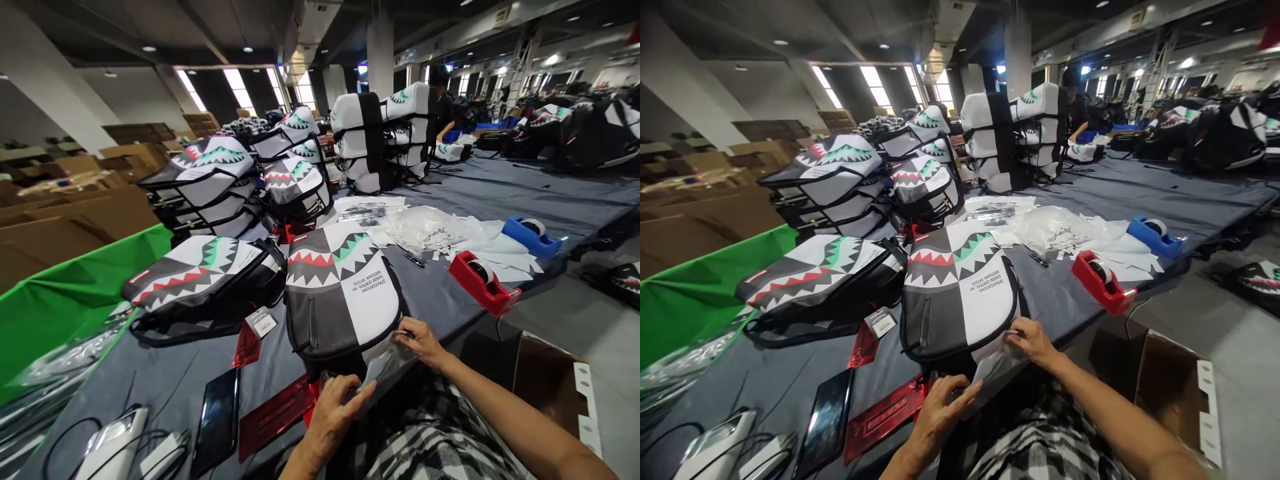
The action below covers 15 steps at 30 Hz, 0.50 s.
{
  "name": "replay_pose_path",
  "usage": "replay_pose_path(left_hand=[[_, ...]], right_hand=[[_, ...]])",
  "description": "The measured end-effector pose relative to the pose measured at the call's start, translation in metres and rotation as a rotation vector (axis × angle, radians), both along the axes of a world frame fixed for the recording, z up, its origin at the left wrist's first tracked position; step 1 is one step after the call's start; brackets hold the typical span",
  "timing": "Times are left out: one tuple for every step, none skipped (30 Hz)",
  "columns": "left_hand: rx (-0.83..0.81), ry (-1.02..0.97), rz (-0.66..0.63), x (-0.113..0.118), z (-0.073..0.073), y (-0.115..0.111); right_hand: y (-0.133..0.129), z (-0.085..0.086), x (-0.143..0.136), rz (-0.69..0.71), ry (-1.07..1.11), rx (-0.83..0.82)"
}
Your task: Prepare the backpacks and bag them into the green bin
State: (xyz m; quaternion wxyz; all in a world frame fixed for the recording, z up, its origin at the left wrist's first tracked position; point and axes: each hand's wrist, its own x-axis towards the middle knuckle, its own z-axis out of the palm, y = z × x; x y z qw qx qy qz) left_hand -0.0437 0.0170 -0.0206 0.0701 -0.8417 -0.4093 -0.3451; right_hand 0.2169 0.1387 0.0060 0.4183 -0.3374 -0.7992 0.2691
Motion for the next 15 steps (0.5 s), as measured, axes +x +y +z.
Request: replay_pose_path(left_hand=[[-0.003, 0.024, 0.017, 0.001, -0.001, 0.0], [-0.007, 0.049, 0.028, 0.002, -0.003, 0.0], [-0.018, 0.072, 0.037, 0.003, -0.003, 0.0], [-0.034, 0.09, 0.045, 0.004, -0.004, 0.0], [-0.049, 0.1, 0.052, 0.005, -0.004, 0.001], [-0.059, 0.101, 0.058, 0.005, -0.004, 0.001], [-0.064, 0.093, 0.058, 0.005, -0.004, 0.001], [-0.064, 0.079, 0.055, 0.005, -0.003, 0.002], [-0.066, 0.067, 0.047, 0.005, -0.002, 0.002], [-0.072, 0.06, 0.038, 0.005, -0.002, 0.002], [-0.083, 0.059, 0.029, 0.004, -0.001, 0.001], [-0.101, 0.061, 0.025, 0.004, -0.002, 0.001], [-0.122, 0.064, 0.026, 0.004, -0.002, 0.0], [-0.142, 0.065, 0.033, 0.004, -0.004, 0.0], [-0.155, 0.059, 0.043, 0.004, -0.006, 0.0]], right_hand=[[0.003, -0.003, -0.004, -0.018, 0.01, 0.004], [0.004, -0.006, -0.007, -0.045, 0.016, 0.008], [0.004, -0.008, -0.008, -0.079, 0.02, 0.012], [0.003, -0.009, -0.007, -0.126, 0.028, 0.021], [0.0, -0.01, -0.004, -0.183, 0.043, 0.045], [-0.004, -0.009, -0.001, -0.252, 0.064, 0.09], [-0.009, -0.007, 0.003, -0.315, 0.087, 0.161], [-0.015, -0.005, 0.006, -0.351, 0.1, 0.251], [-0.021, -0.002, 0.009, -0.347, 0.094, 0.347], [-0.026, 0.001, 0.01, -0.301, 0.065, 0.44], [-0.031, 0.004, 0.01, -0.219, 0.016, 0.523], [-0.035, 0.007, 0.008, -0.122, -0.047, 0.585], [-0.037, 0.01, 0.006, -0.032, -0.117, 0.628], [-0.037, 0.013, 0.003, 0.036, -0.183, 0.657], [-0.035, 0.014, 0.0, 0.086, -0.24, 0.681]])
